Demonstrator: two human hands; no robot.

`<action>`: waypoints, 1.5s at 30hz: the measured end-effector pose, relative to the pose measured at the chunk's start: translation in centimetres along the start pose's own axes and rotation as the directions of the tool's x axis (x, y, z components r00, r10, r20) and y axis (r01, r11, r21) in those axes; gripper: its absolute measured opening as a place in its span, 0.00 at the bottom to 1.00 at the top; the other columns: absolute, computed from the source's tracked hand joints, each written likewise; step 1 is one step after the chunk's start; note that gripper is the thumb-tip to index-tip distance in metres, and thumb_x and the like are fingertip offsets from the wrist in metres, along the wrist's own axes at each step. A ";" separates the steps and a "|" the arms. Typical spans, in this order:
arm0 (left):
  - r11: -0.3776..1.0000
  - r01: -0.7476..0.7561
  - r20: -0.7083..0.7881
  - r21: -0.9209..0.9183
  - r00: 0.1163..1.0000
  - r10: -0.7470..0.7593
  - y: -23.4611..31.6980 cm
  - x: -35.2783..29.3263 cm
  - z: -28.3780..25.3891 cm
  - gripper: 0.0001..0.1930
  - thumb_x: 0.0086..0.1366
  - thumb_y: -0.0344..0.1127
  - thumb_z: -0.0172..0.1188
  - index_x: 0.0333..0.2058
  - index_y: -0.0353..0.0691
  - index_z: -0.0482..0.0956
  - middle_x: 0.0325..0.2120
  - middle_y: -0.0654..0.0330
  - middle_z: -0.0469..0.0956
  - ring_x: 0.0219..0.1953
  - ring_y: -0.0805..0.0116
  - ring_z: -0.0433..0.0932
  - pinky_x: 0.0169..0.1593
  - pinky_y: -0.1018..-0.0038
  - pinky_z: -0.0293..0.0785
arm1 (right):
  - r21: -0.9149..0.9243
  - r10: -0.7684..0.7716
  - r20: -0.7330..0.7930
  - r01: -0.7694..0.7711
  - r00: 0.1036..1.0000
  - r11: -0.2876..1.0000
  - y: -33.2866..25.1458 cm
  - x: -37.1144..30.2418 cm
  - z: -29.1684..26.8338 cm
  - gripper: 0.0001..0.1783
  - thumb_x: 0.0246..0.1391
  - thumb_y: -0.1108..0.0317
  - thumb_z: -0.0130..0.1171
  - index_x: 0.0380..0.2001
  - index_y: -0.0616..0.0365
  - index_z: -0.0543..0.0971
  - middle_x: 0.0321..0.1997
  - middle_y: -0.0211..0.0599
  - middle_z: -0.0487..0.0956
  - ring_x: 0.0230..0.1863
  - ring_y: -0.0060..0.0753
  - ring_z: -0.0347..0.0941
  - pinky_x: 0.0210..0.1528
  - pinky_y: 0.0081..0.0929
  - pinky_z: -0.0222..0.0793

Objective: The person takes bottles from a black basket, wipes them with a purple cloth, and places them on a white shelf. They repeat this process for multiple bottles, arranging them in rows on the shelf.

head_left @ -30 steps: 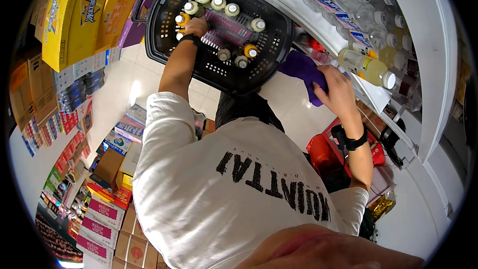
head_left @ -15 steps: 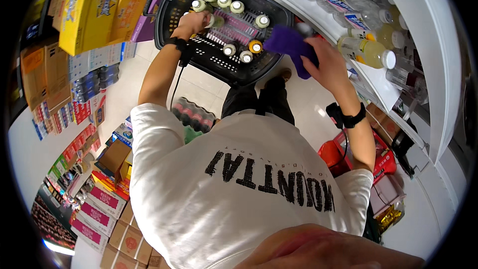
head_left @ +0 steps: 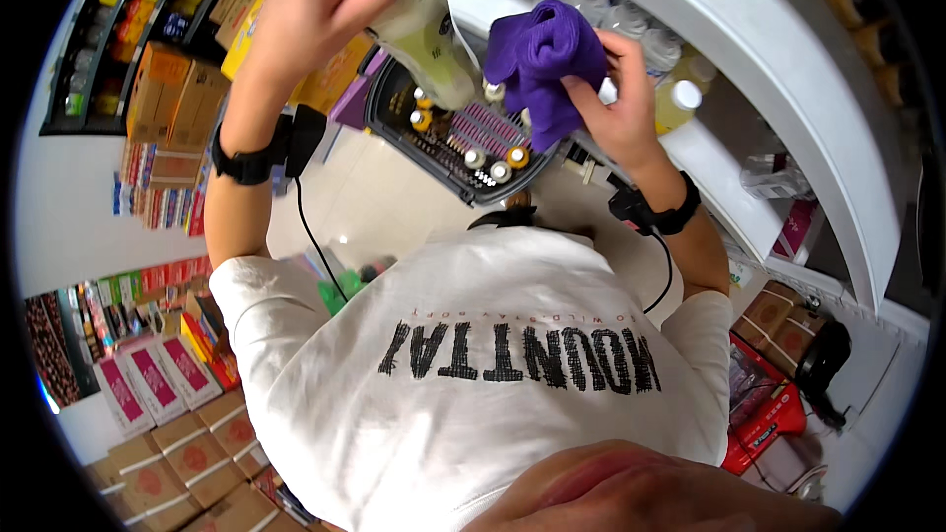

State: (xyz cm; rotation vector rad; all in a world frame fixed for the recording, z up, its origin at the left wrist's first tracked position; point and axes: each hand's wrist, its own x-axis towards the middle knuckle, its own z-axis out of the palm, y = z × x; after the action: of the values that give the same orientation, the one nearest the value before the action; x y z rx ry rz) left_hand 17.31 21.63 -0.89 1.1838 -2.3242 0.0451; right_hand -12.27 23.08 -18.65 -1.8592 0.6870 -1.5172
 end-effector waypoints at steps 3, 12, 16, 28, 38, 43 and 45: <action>0.975 0.034 -0.081 -0.220 0.995 -0.053 5.5 2.8 -1.0 0.08 0.73 0.34 0.59 0.43 0.37 0.76 0.31 0.66 0.75 0.33 0.83 0.72 0.35 0.83 0.68 | 0.077 -0.100 -0.013 0.100 0.995 0.992 -3.4 0.5 -0.7 0.28 0.58 0.81 0.63 0.60 0.62 0.69 0.64 0.54 0.75 0.63 0.46 0.75 0.64 0.38 0.71; 0.795 -0.371 -0.206 -0.480 0.929 0.309 18.3 10.5 2.1 0.08 0.67 0.33 0.64 0.39 0.36 0.76 0.23 0.65 0.74 0.25 0.80 0.70 0.30 0.80 0.67 | -0.502 -0.661 -0.214 0.500 0.719 0.706 -13.8 3.1 -7.4 0.28 0.51 0.71 0.69 0.58 0.49 0.79 0.70 0.59 0.68 0.64 0.59 0.72 0.66 0.47 0.72; 0.672 -0.519 -0.307 -0.528 0.855 0.419 20.9 14.1 2.7 0.08 0.66 0.33 0.65 0.38 0.36 0.77 0.23 0.66 0.73 0.25 0.81 0.67 0.28 0.80 0.64 | -0.813 -0.793 -0.103 0.409 0.600 0.415 -15.7 3.0 -9.6 0.25 0.49 0.66 0.71 0.53 0.37 0.83 0.68 0.48 0.70 0.68 0.59 0.67 0.65 0.47 0.75; 0.685 -0.599 -0.178 -0.415 0.791 0.585 22.6 28.1 6.7 0.13 0.75 0.40 0.56 0.47 0.36 0.77 0.31 0.63 0.77 0.35 0.78 0.73 0.41 0.77 0.73 | -0.988 -0.377 0.047 0.098 0.925 0.116 -14.3 -6.2 -21.4 0.20 0.47 0.73 0.64 0.46 0.48 0.86 0.65 0.44 0.76 0.65 0.57 0.73 0.59 0.44 0.81; 0.827 -0.553 0.187 -0.104 0.806 0.562 22.1 33.6 5.7 0.22 0.71 0.39 0.55 0.58 0.33 0.67 0.38 0.47 0.78 0.38 0.55 0.77 0.43 0.61 0.75 | -0.834 -0.229 -0.416 -0.269 0.880 0.482 -13.7 -5.0 -30.9 0.26 0.52 0.82 0.52 0.53 0.52 0.83 0.65 0.44 0.76 0.60 0.52 0.76 0.61 0.39 0.74; 0.951 -0.303 0.209 -0.057 0.928 0.308 21.8 32.2 5.6 0.36 0.69 0.44 0.63 0.68 0.31 0.60 0.55 0.36 0.77 0.56 0.47 0.79 0.56 0.59 0.75 | -0.810 -0.153 -0.426 -0.301 0.892 0.503 -13.5 -5.1 -30.4 0.26 0.53 0.80 0.51 0.54 0.51 0.82 0.65 0.42 0.76 0.60 0.51 0.77 0.61 0.37 0.73; 0.939 -0.336 0.188 -0.067 0.920 0.343 22.1 31.2 5.9 0.42 0.66 0.45 0.68 0.70 0.30 0.57 0.58 0.36 0.74 0.59 0.45 0.77 0.59 0.60 0.75 | -0.814 -0.142 -0.429 -0.313 0.892 0.490 -13.7 -5.2 -30.6 0.26 0.54 0.79 0.50 0.55 0.51 0.82 0.65 0.41 0.76 0.60 0.50 0.77 0.61 0.36 0.73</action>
State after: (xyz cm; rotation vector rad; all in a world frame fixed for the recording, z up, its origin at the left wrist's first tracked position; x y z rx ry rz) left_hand -16.99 10.53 13.11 0.7847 -2.6723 0.0117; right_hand -43.23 31.49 -7.70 -2.0576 2.0953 -1.6792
